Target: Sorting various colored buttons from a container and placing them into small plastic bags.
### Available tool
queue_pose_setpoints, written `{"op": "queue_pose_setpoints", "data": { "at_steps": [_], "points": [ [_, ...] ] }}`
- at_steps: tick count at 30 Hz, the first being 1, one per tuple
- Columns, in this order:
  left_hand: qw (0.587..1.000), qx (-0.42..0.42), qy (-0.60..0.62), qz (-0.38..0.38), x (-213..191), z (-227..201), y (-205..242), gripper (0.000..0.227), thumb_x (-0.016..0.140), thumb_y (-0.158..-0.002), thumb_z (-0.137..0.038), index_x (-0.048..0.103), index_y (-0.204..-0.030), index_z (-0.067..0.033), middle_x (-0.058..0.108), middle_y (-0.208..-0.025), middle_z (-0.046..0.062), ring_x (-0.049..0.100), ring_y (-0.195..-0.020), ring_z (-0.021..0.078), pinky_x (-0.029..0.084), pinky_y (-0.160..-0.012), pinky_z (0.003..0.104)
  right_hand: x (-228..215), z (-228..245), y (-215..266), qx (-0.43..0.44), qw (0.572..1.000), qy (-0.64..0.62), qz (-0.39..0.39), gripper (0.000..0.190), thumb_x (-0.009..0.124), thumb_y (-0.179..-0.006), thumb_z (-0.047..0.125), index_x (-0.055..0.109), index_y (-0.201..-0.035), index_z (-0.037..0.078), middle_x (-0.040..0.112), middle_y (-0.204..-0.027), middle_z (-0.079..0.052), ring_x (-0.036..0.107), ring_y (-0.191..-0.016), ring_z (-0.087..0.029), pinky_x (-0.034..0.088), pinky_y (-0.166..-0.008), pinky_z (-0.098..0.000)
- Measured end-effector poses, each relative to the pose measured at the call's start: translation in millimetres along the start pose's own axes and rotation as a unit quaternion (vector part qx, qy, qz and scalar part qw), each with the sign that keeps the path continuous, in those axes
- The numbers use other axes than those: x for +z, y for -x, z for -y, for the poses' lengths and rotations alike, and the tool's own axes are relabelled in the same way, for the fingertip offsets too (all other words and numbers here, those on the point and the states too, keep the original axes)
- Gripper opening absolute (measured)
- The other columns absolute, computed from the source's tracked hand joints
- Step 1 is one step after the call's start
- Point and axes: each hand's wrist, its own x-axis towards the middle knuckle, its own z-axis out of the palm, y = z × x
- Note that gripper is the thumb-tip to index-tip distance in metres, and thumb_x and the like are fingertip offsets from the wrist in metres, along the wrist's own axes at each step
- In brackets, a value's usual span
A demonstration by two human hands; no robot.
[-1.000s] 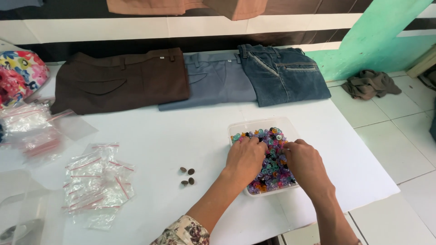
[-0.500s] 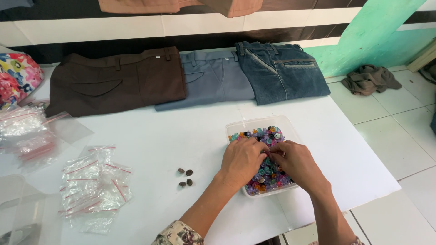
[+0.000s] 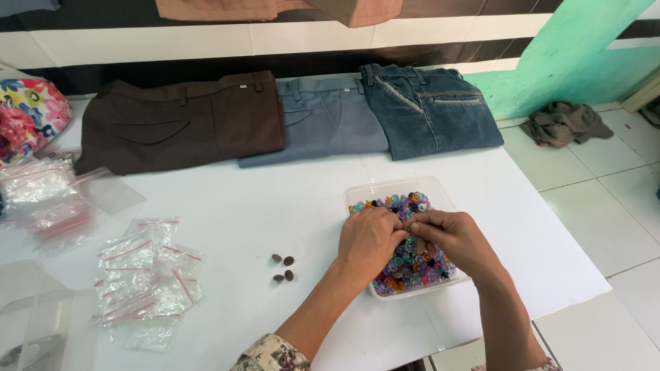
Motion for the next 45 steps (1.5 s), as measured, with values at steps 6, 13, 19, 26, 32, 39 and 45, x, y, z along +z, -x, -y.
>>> {"op": "queue_pose_setpoints", "data": {
  "at_steps": [6,13,19,26,32,39,45],
  "points": [
    [1.000,0.004,-0.001,-0.031,8.3,3.2,-0.1,0.014,0.073,-0.093,-0.028,0.074,-0.090,-0.0145,0.068,-0.082,0.004,0.070,-0.086,0.0249,0.050,-0.077,0.038,-10.3,-4.1,-19.8,-0.104,0.934,0.322,-0.114,0.024,0.067,-0.096,0.002,0.078,-0.117,0.004,0.079,-0.101,-0.018,0.078,-0.085,-0.029,0.062,-0.074,-0.0341],
    [0.999,0.004,-0.004,-0.038,19.4,10.1,-1.1,0.015,0.069,-0.095,-0.026,0.074,-0.088,-0.0132,0.066,-0.081,0.005,0.068,-0.085,0.0253,0.049,-0.076,0.037,7.9,-13.2,-28.1,-0.097,0.849,0.518,-0.043,0.028,0.066,-0.093,0.004,0.079,-0.116,0.012,0.078,-0.105,-0.014,0.079,-0.087,-0.025,0.065,-0.075,-0.0302],
    [0.998,0.022,0.010,-0.052,16.9,11.8,-1.2,0.014,0.069,-0.096,-0.025,0.074,-0.092,-0.0123,0.067,-0.084,0.003,0.069,-0.089,0.0241,0.051,-0.080,0.037,12.5,1.1,-4.6,-0.063,0.861,0.505,0.024,0.026,0.064,-0.092,0.004,0.079,-0.113,0.009,0.079,-0.101,-0.012,0.079,-0.085,-0.030,0.067,-0.073,-0.0396],
    [0.984,0.064,0.051,-0.160,-34.3,-6.5,25.5,0.012,0.072,-0.097,-0.022,0.072,-0.095,-0.0103,0.065,-0.093,0.002,0.070,-0.091,0.0233,0.056,-0.077,0.035,19.5,24.2,33.9,-0.145,0.911,0.373,-0.098,0.020,0.066,-0.096,0.008,0.079,-0.112,0.008,0.077,-0.101,-0.012,0.076,-0.081,-0.031,0.063,-0.067,-0.0418],
    [0.977,-0.002,0.116,-0.179,-119.8,0.4,98.6,0.013,0.079,-0.089,-0.021,0.068,-0.086,-0.0159,0.070,-0.085,-0.007,0.067,-0.078,0.0136,0.052,-0.066,0.031,60.2,35.9,70.3,-0.302,0.923,0.185,-0.148,0.020,0.070,-0.094,0.004,0.079,-0.111,0.007,0.073,-0.103,-0.005,0.067,-0.084,-0.014,0.054,-0.077,-0.0261],
    [0.942,-0.315,0.101,-0.051,-131.6,49.1,195.2,0.010,0.074,-0.088,-0.036,0.073,-0.090,-0.0266,0.069,-0.092,-0.013,0.061,-0.086,0.0080,0.050,-0.068,0.030,155.0,6.2,73.5,-0.346,0.931,0.120,-0.014,0.019,0.069,-0.092,0.009,0.079,-0.108,0.010,0.068,-0.100,-0.002,0.069,-0.079,-0.013,0.059,-0.056,-0.0248],
    [0.958,-0.252,0.049,-0.125,-94.3,74.9,214.7,0.010,0.075,-0.087,-0.032,0.073,-0.089,-0.0223,0.068,-0.091,-0.009,0.062,-0.088,0.0154,0.051,-0.072,0.033,199.5,-26.5,52.7,-0.249,0.962,0.110,0.035,0.020,0.065,-0.093,0.009,0.080,-0.107,0.012,0.072,-0.100,0.002,0.070,-0.079,-0.011,0.055,-0.068,-0.0238]
  ]
}}
